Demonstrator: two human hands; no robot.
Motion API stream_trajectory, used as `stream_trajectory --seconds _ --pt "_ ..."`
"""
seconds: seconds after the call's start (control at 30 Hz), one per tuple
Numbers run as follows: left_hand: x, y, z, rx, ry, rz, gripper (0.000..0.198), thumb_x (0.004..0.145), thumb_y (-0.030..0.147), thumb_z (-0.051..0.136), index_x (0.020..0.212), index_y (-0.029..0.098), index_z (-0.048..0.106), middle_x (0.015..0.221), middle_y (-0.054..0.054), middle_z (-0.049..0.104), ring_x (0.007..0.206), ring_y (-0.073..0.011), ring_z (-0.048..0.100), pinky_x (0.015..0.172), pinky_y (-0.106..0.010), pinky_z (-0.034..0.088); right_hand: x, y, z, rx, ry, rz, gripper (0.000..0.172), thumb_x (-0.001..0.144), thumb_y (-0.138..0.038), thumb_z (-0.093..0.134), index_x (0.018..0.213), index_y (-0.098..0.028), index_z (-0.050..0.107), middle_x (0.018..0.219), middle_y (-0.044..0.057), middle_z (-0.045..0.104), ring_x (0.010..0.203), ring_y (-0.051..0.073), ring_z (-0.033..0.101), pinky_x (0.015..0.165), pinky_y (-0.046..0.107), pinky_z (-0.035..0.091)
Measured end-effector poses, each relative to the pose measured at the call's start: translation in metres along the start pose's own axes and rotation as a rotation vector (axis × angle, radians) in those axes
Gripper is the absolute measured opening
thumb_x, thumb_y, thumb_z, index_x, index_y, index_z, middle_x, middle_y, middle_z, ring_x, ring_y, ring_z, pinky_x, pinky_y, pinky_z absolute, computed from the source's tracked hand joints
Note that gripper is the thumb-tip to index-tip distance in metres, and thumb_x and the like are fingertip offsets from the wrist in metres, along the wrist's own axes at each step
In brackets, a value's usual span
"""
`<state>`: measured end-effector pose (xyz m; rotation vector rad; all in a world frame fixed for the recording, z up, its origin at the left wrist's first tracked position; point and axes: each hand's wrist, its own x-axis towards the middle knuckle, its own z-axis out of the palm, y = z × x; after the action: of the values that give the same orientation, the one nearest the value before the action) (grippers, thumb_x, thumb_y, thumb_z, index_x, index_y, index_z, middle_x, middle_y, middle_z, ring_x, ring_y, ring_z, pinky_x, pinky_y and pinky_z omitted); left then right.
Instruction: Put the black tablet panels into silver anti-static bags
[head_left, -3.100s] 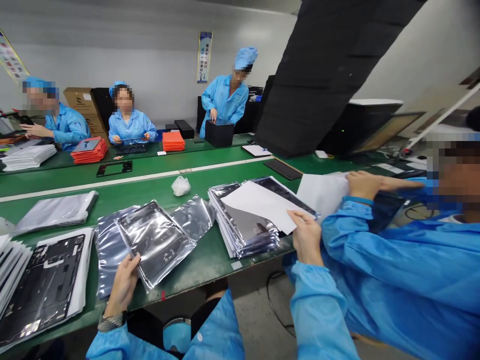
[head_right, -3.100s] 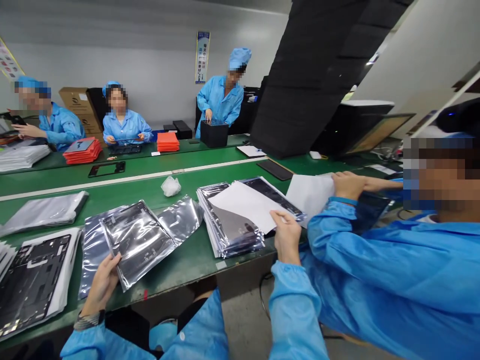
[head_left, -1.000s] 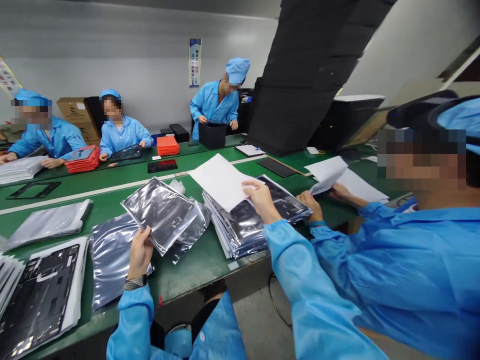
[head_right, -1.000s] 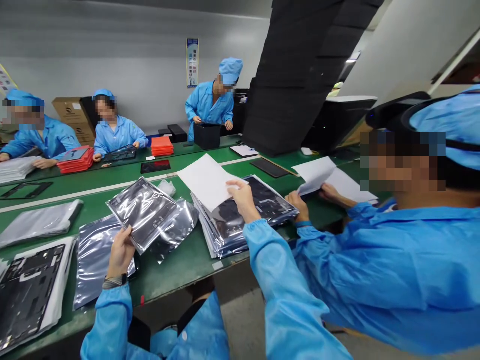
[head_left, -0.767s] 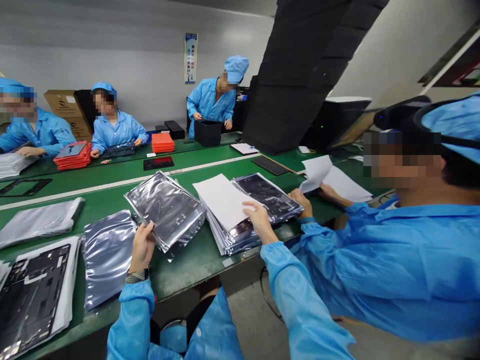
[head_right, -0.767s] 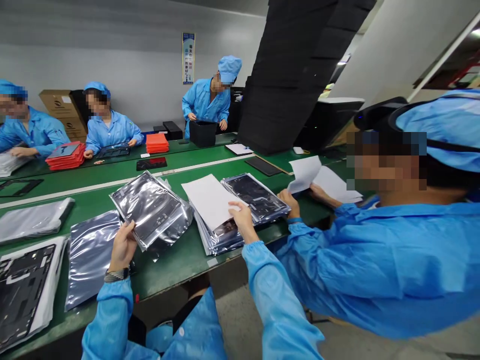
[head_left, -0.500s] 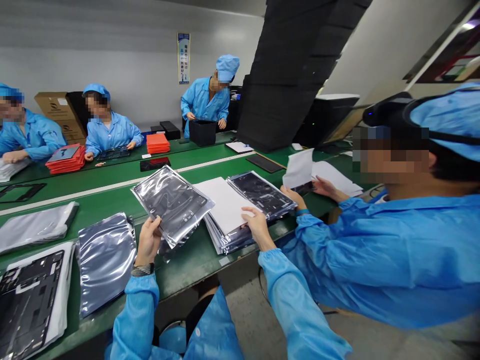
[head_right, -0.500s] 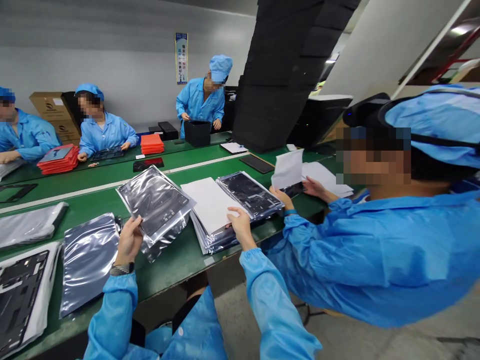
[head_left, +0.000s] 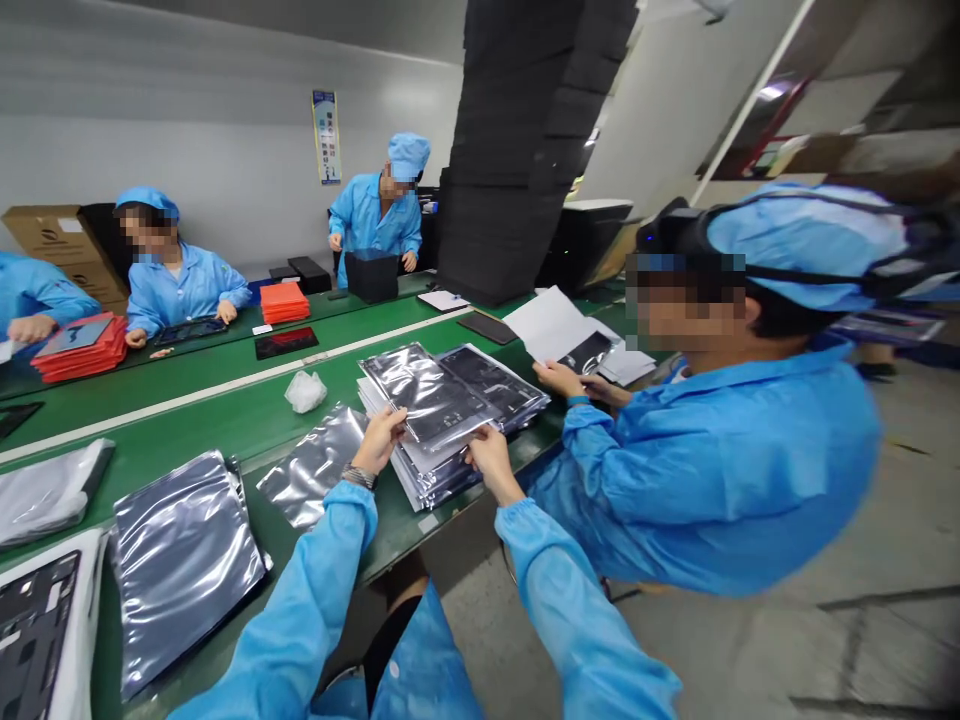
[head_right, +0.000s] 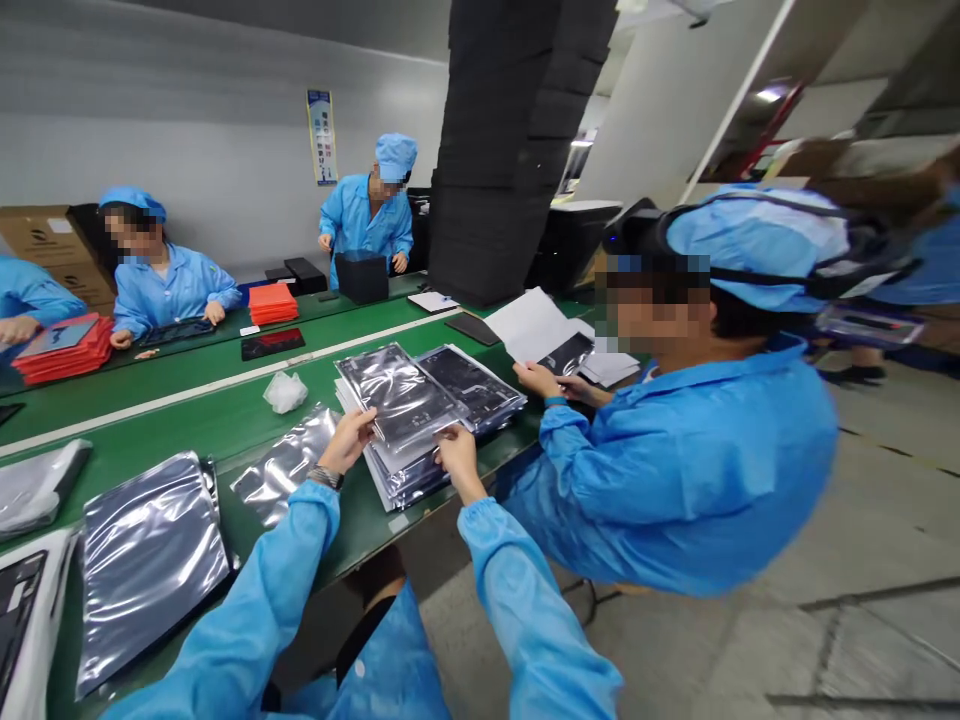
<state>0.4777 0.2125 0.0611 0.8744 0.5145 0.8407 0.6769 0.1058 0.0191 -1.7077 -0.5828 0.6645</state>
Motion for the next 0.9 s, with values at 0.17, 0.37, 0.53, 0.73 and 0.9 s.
stream_trajectory --seconds 0.17,0.37,0.53,0.73,0.9 --pt "-0.001 -0.018 -0.002 0.032 0.003 -0.054 0.047 0.055 0.042 0.098 0.077 0.014 0.066 0.065 -0.001 0.065 0.053 -0.0119 0.059 0.050 -0.023 0.048 -0.008 0.000 -0.006 -0.074 0.027 0.076 0.021 0.100 -0.035 0.067 0.104 -0.014 0.066 0.089 0.001 0.066 0.065 0.011 0.061 0.058 0.023 0.054" --pt "0.002 -0.024 -0.022 0.097 -0.032 -0.117 0.044 0.057 0.036 0.098 0.077 0.013 0.065 0.065 -0.002 0.067 0.051 -0.0137 0.061 0.045 -0.023 0.051 -0.011 0.012 -0.008 -0.085 0.059 0.130 0.025 0.099 -0.035 0.067 0.113 -0.015 0.066 0.103 0.004 0.068 0.079 0.015 0.066 0.067 0.029 0.059" --pt "0.004 -0.026 -0.034 0.442 -0.018 -0.140 0.048 0.063 0.053 0.091 0.073 0.015 0.063 0.059 -0.003 0.066 0.051 -0.0174 0.063 0.047 -0.026 0.052 -0.015 0.018 -0.006 -0.044 0.053 0.129 0.024 0.099 -0.035 0.067 0.111 -0.014 0.066 0.099 0.004 0.068 0.075 0.013 0.065 0.065 0.027 0.058" --pt "-0.005 -0.021 -0.090 0.954 0.086 0.064 0.059 0.076 0.076 0.059 0.086 0.018 0.066 0.073 -0.008 0.072 0.057 -0.0266 0.067 0.054 -0.036 0.052 -0.024 0.016 -0.015 0.081 0.123 0.041 0.025 0.098 -0.037 0.069 0.091 -0.014 0.065 0.072 -0.003 0.062 0.049 0.007 0.050 0.045 0.019 0.042" --pt "-0.057 -0.027 -0.162 1.436 0.488 0.315 0.036 0.081 0.048 0.064 0.098 0.016 0.068 0.107 -0.017 0.074 0.107 -0.0396 0.069 0.095 -0.050 0.054 -0.078 0.033 -0.016 0.249 0.209 -0.055 0.050 0.076 -0.062 0.077 0.085 -0.015 0.065 0.061 -0.002 0.061 0.040 0.007 0.040 0.038 0.021 0.027"
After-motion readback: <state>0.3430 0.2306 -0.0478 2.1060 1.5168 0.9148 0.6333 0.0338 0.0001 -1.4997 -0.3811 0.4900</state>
